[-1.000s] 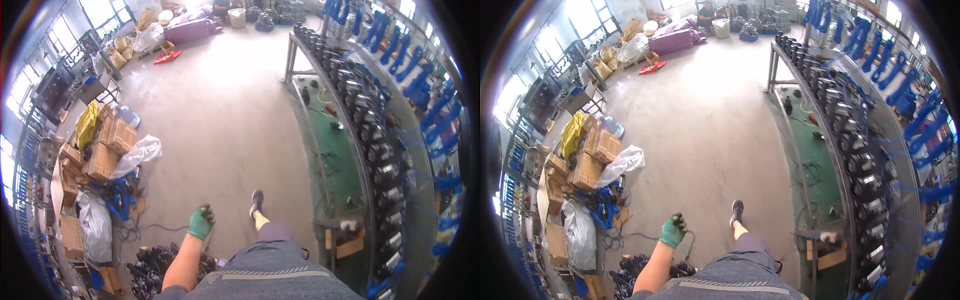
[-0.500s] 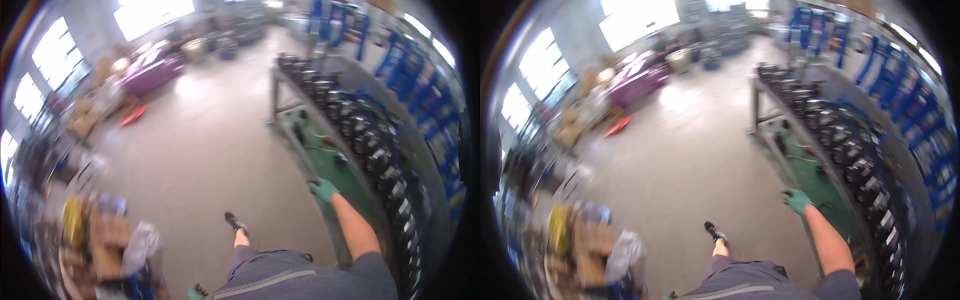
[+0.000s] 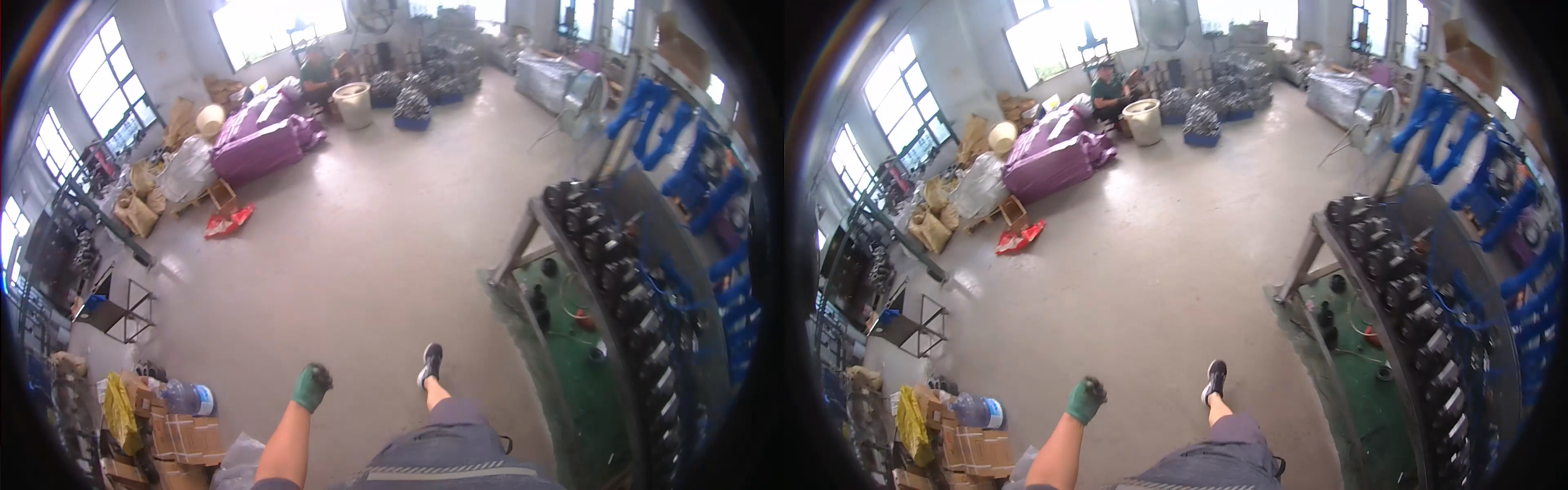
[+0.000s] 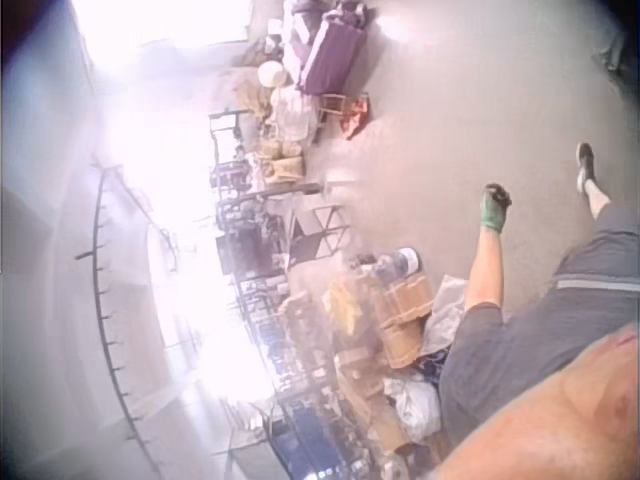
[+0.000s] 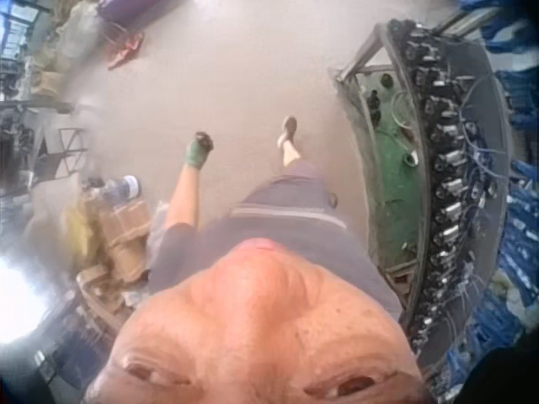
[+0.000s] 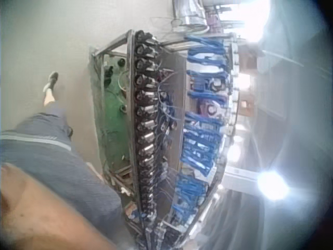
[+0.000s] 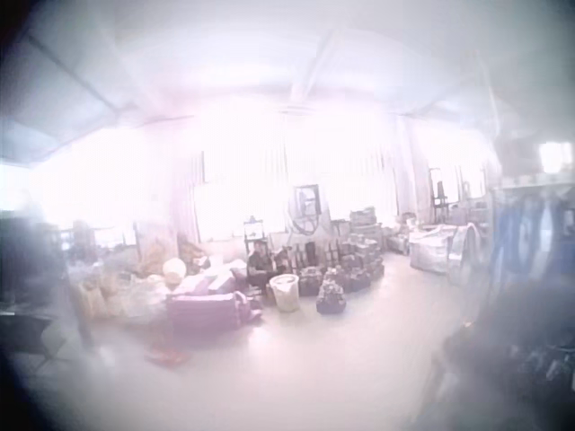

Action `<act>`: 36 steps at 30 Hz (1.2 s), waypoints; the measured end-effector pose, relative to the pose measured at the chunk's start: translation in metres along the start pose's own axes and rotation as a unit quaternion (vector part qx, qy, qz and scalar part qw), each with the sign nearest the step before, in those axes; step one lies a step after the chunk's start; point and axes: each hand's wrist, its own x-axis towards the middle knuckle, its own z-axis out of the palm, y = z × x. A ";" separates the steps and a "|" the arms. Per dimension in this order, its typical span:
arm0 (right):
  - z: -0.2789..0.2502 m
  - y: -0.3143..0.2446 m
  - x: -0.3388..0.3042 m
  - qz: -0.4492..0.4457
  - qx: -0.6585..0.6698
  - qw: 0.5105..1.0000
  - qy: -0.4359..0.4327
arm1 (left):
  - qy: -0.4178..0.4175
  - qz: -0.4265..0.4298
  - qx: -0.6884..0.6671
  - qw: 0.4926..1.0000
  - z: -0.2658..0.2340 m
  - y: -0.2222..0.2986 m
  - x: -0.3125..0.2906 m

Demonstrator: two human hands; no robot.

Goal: The person pours liquid from a kettle into a small container, walks across a factory floor, and then sits down to assemble black plastic components using a power screwdriver and screws.

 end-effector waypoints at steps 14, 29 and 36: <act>-0.591 -0.486 0.073 -0.306 0.360 0.829 0.301 | 0.079 0.027 -0.130 0.988 0.074 0.113 0.247; -0.581 -0.450 0.242 0.038 0.198 0.977 0.063 | -0.204 -0.060 -0.033 0.977 0.425 0.355 0.627; -0.720 -0.519 0.326 0.016 0.260 0.964 0.047 | -0.241 -0.052 -0.032 0.969 0.566 0.430 0.711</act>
